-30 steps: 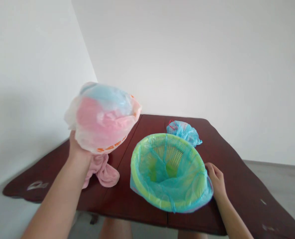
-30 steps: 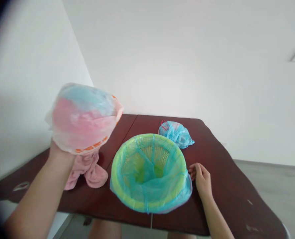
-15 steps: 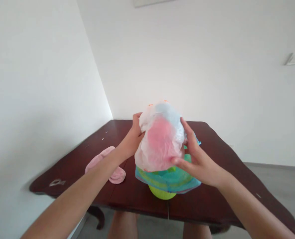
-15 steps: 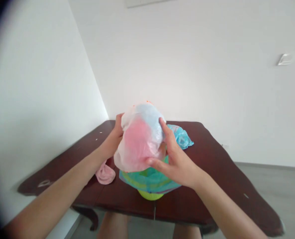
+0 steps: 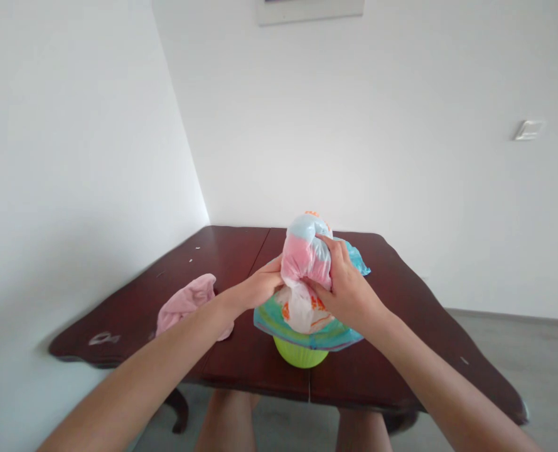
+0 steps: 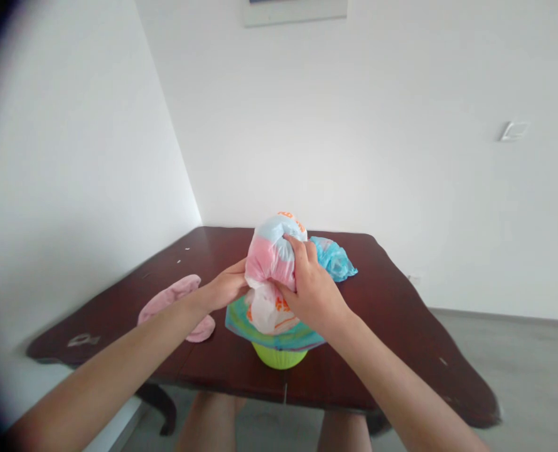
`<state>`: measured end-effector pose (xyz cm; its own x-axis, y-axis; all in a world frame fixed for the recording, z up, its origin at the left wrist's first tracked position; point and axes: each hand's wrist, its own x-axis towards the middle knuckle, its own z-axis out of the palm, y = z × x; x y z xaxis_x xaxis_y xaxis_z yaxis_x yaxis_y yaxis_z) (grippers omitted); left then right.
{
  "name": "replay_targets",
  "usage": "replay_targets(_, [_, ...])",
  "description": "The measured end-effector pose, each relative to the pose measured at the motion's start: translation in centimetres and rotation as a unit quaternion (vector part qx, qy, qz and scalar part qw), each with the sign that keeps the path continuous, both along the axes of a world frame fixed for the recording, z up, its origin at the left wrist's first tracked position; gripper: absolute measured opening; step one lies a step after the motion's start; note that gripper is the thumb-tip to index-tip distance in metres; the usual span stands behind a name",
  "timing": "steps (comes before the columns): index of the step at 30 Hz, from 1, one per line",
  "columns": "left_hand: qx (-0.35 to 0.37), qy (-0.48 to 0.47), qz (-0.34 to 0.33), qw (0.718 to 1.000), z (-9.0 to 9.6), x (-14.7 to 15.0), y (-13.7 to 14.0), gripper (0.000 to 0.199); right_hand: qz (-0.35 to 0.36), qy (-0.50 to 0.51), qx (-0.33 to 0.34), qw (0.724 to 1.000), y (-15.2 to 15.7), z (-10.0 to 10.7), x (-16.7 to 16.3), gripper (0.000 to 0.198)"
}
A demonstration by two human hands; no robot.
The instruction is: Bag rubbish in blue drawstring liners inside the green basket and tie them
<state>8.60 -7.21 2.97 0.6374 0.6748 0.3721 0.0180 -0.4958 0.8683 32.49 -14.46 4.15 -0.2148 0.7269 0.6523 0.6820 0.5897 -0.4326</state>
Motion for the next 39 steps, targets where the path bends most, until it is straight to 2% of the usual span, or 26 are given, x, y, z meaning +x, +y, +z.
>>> replay_targets(2, [-0.002,0.058,-0.045,0.997,1.0,-1.2,-0.6,0.052,0.003,0.000,-0.014,1.000,0.5,-0.9,0.3,0.074])
replay_targets(4, [0.051,0.168,-0.029,0.984,1.9,-2.2,-1.3,0.045,-0.001,-0.019,-0.055,0.998,1.0,-1.9,0.5,0.066])
replay_targets(6, [0.142,0.296,0.040,0.944,2.4,-2.6,-2.0,0.041,-0.015,-0.075,-0.110,0.991,1.4,-2.7,0.6,0.058])
replay_targets(8, [0.217,0.389,0.082,0.891,2.3,-2.5,-2.4,0.048,-0.042,-0.172,-0.157,0.972,1.6,-3.2,0.6,0.057])
replay_targets(9, [0.242,0.418,0.084,0.872,2.2,-2.2,-2.5,0.049,-0.057,-0.226,-0.176,0.957,1.8,-3.2,0.7,0.061])
replay_targets(11, [0.270,0.441,0.082,0.852,2.0,-1.6,-2.5,0.044,-0.076,-0.317,-0.204,0.923,2.1,-3.1,0.7,0.071])
replay_targets(14, [0.299,0.423,0.103,0.849,2.1,-0.9,-1.9,0.035,-0.068,-0.396,-0.232,0.886,2.7,-2.8,0.5,0.083])
replay_targets(16, [0.296,0.413,0.077,0.858,2.0,-0.4,-1.1,0.040,-0.068,-0.427,-0.241,0.869,2.9,-2.6,0.1,0.088])
replay_targets(18, [0.244,0.443,0.008,0.862,1.6,0.5,-0.1,0.041,-0.079,-0.444,-0.243,0.859,3.0,-2.8,-0.2,0.090])
replay_targets(21, [0.150,0.508,-0.080,0.845,-0.1,2.9,1.6,0.032,-0.089,-0.451,-0.232,0.857,3.0,-3.5,-0.4,0.101])
replay_targets(23, [0.123,0.534,-0.107,0.830,-1.5,4.9,2.6,0.030,-0.071,-0.444,-0.222,0.865,3.2,-4.0,-0.4,0.105])
replay_targets(25, [0.109,0.549,-0.127,0.819,-2.5,6.6,3.3,0.038,-0.042,-0.424,-0.209,0.880,3.5,-4.3,-0.3,0.093])
replay_targets(27, [0.102,0.550,-0.137,0.817,-2.7,7.6,3.7,0.040,-0.021,-0.387,-0.195,0.901,3.7,-4.0,-0.1,0.063])
replay_targets(29, [0.106,0.547,-0.144,0.818,-1.9,7.7,3.8,0.036,-0.010,-0.320,-0.173,0.931,3.4,-3.3,0.2,0.033])
replay_targets(30, [0.112,0.546,-0.146,0.817,-1.2,7.4,3.8,0.034,-0.006,-0.270,-0.153,0.951,3.0,-2.9,0.5,0.026])
replay_targets(33, [0.169,0.524,-0.103,0.828,1.5,4.7,3.0,0.033,-0.021,-0.051,-0.041,0.998,0.0,-3.2,1.8,0.025])
replay_targets(34, [0.209,0.497,-0.063,0.840,2.3,3.3,2.4,0.037,-0.045,0.034,0.016,0.998,-1.4,-4.0,2.3,0.023])
replay_targets(35, [0.275,0.441,-0.002,0.854,2.7,1.7,1.7,0.041,-0.074,0.111,0.079,0.988,-2.9,-5.3,2.8,0.021])
replay_targets(37, [0.370,0.313,0.066,0.872,2.6,-1.9,-0.2,0.046,-0.140,0.217,0.228,0.939,-5.9,-9.0,3.6,0.018])
replay_targets(38, [0.394,0.254,0.067,0.881,1.9,-3.7,-1.2,0.047,-0.143,0.201,0.270,0.931,-7.2,-11.1,3.8,0.016])
replay_targets(39, [0.421,0.206,0.058,0.882,0.9,-5.3,-2.1,0.048,-0.134,0.153,0.271,0.941,-8.2,-13.2,4.0,0.015])
